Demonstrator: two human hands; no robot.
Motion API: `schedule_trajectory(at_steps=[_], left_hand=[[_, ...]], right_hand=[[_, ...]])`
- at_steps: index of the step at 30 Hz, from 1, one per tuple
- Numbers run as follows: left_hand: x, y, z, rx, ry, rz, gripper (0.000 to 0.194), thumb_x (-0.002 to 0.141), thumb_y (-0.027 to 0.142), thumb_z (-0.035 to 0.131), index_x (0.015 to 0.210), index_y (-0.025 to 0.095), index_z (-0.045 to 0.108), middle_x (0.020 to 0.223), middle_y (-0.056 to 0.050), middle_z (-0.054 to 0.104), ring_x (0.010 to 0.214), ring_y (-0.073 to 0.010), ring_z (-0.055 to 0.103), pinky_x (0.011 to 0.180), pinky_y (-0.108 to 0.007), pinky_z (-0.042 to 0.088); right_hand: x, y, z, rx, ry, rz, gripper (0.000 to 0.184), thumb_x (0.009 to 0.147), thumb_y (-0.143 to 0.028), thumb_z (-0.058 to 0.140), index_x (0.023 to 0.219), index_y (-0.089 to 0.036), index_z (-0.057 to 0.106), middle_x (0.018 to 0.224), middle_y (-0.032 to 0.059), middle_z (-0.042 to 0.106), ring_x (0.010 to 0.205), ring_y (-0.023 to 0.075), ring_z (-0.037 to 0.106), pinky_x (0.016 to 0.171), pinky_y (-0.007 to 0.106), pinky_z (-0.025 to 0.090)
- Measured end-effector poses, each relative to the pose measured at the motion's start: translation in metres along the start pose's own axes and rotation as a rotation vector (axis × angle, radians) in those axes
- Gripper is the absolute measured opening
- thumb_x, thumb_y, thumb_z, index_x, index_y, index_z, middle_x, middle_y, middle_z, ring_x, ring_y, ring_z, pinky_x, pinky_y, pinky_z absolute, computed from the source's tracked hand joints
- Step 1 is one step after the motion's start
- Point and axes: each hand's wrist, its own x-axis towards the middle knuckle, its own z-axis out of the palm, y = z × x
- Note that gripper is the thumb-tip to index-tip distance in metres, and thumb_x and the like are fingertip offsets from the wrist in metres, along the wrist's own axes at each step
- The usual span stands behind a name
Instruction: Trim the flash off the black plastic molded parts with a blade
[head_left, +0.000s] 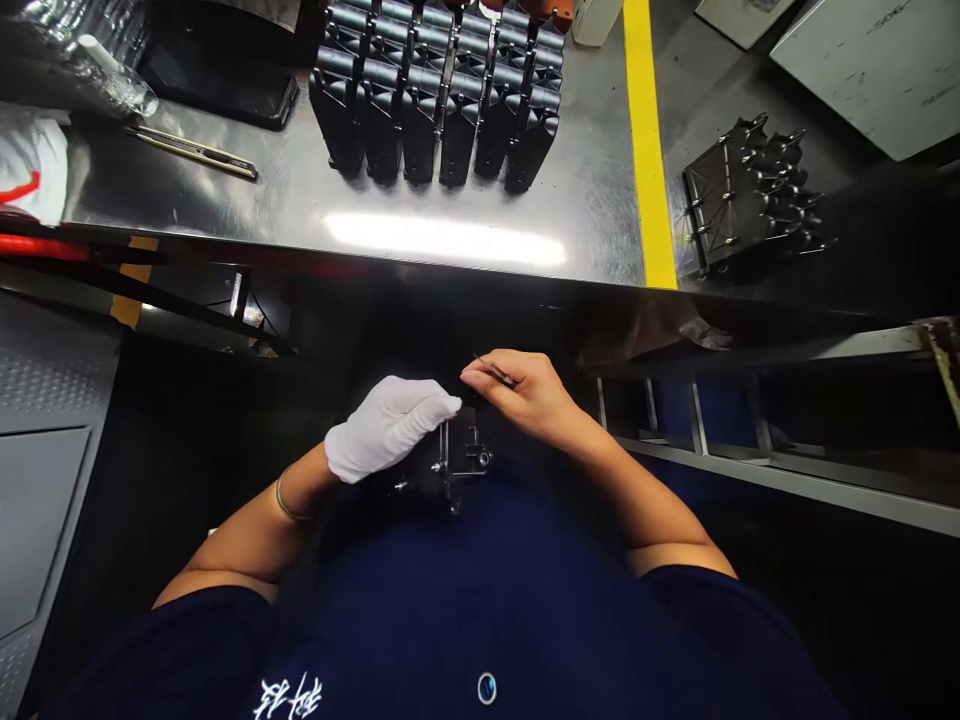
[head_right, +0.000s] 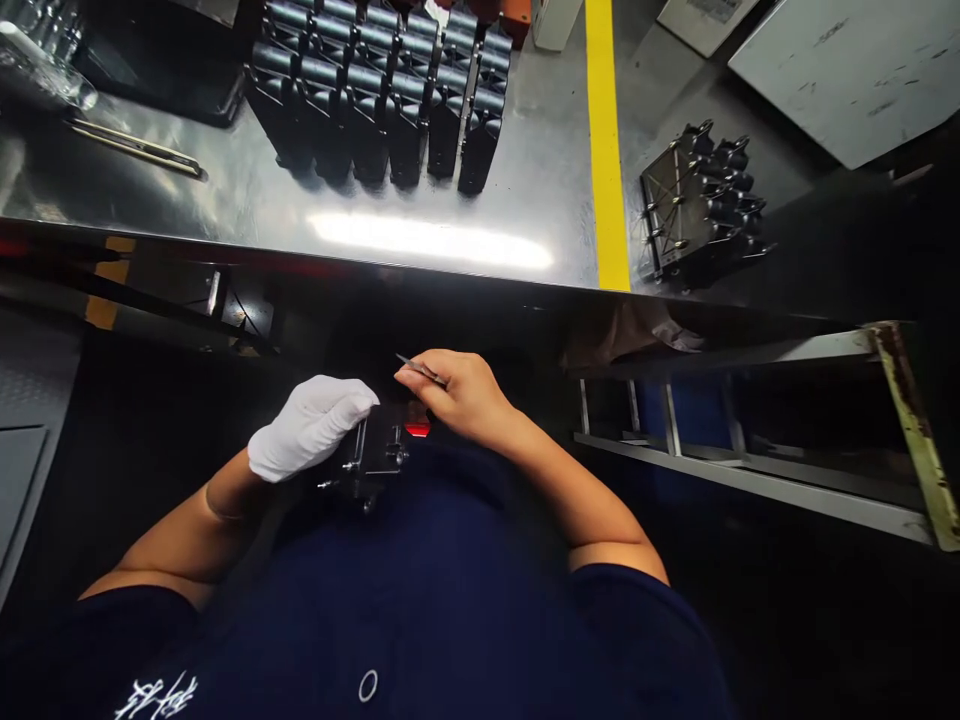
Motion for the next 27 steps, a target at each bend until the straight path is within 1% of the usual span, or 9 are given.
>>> schedule_trajectory(at_steps=[3,5,9,11,15,17,20,24,27], left_hand=[[-0.001,0.000,0.001,-0.017,0.090,0.031,0.053,0.095,0.054,0.044,0.059,0.016,0.056,0.053,0.002,0.050,0.048,-0.0088,0.042,0.047,-0.022,0.036],[-0.002,-0.001,0.001,-0.025,0.139,0.024,0.055,0.095,0.054,0.045,0.056,0.017,0.053,0.051,0.002,0.048,0.047,-0.0088,0.042,0.046,-0.022,0.035],[-0.003,-0.004,0.000,-0.032,0.174,0.034,0.053,0.096,0.052,0.046,0.057,0.017,0.053,0.052,0.002,0.048,0.047,-0.0084,0.042,0.045,-0.021,0.034],[-0.004,-0.004,0.000,-0.033,0.176,0.040,0.053,0.096,0.051,0.046,0.057,0.017,0.053,0.052,0.002,0.048,0.047,-0.0083,0.042,0.045,-0.021,0.034],[-0.005,-0.003,-0.001,-0.036,0.154,0.021,0.053,0.095,0.051,0.047,0.056,0.016,0.054,0.052,0.002,0.048,0.047,-0.0086,0.042,0.045,-0.021,0.034],[-0.005,-0.003,-0.002,-0.035,0.135,0.011,0.053,0.095,0.052,0.047,0.057,0.016,0.054,0.052,0.002,0.048,0.048,-0.0087,0.042,0.045,-0.021,0.035],[-0.005,-0.003,-0.002,-0.022,0.134,0.008,0.055,0.095,0.054,0.046,0.056,0.016,0.054,0.051,0.002,0.047,0.048,-0.0087,0.042,0.045,-0.021,0.035],[-0.004,-0.002,-0.002,-0.021,0.127,0.006,0.056,0.094,0.055,0.046,0.056,0.016,0.056,0.051,0.002,0.048,0.047,-0.0086,0.043,0.045,-0.021,0.035],[-0.004,-0.002,-0.002,-0.037,0.118,-0.004,0.054,0.094,0.056,0.047,0.060,0.015,0.060,0.053,0.002,0.051,0.048,-0.0089,0.045,0.046,-0.020,0.037]], right_hand=[[-0.004,-0.002,0.000,0.041,0.044,0.151,0.022,0.097,-0.037,0.051,0.103,-0.017,0.060,0.079,-0.0003,0.063,0.068,0.0102,0.056,0.063,0.022,0.044],[-0.009,-0.007,-0.003,0.106,0.004,0.168,0.021,0.100,-0.035,0.045,0.102,-0.018,0.057,0.081,-0.0005,0.062,0.071,0.0101,0.055,0.066,0.022,0.044],[-0.015,-0.018,-0.010,0.198,-0.148,0.069,0.020,0.098,-0.032,0.049,0.092,-0.017,0.061,0.079,-0.0001,0.064,0.070,0.0097,0.058,0.064,0.021,0.046],[-0.016,-0.019,-0.014,0.176,-0.172,0.017,0.019,0.097,-0.031,0.053,0.094,-0.017,0.065,0.084,0.0020,0.068,0.071,0.0103,0.061,0.065,0.021,0.047],[-0.020,-0.016,-0.018,0.050,-0.184,-0.011,0.028,0.098,-0.029,0.051,0.121,-0.019,0.064,0.110,0.0076,0.073,0.089,0.0145,0.069,0.079,0.025,0.052],[-0.022,-0.014,-0.018,0.020,-0.228,-0.038,0.035,0.099,-0.027,0.049,0.132,-0.020,0.059,0.110,0.0072,0.074,0.094,0.0153,0.070,0.084,0.026,0.052],[-0.024,-0.013,-0.017,0.017,-0.279,-0.065,0.039,0.099,-0.028,0.049,0.137,-0.020,0.056,0.097,0.0050,0.076,0.082,0.0134,0.069,0.077,0.024,0.052],[-0.024,-0.013,-0.018,0.045,-0.306,-0.051,0.042,0.098,-0.030,0.051,0.138,-0.019,0.055,0.102,0.0071,0.076,0.080,0.0136,0.069,0.074,0.023,0.051],[-0.023,-0.012,-0.019,0.087,-0.309,-0.046,0.041,0.097,-0.029,0.053,0.137,-0.018,0.057,0.098,0.0061,0.076,0.072,0.0111,0.067,0.068,0.021,0.049]])
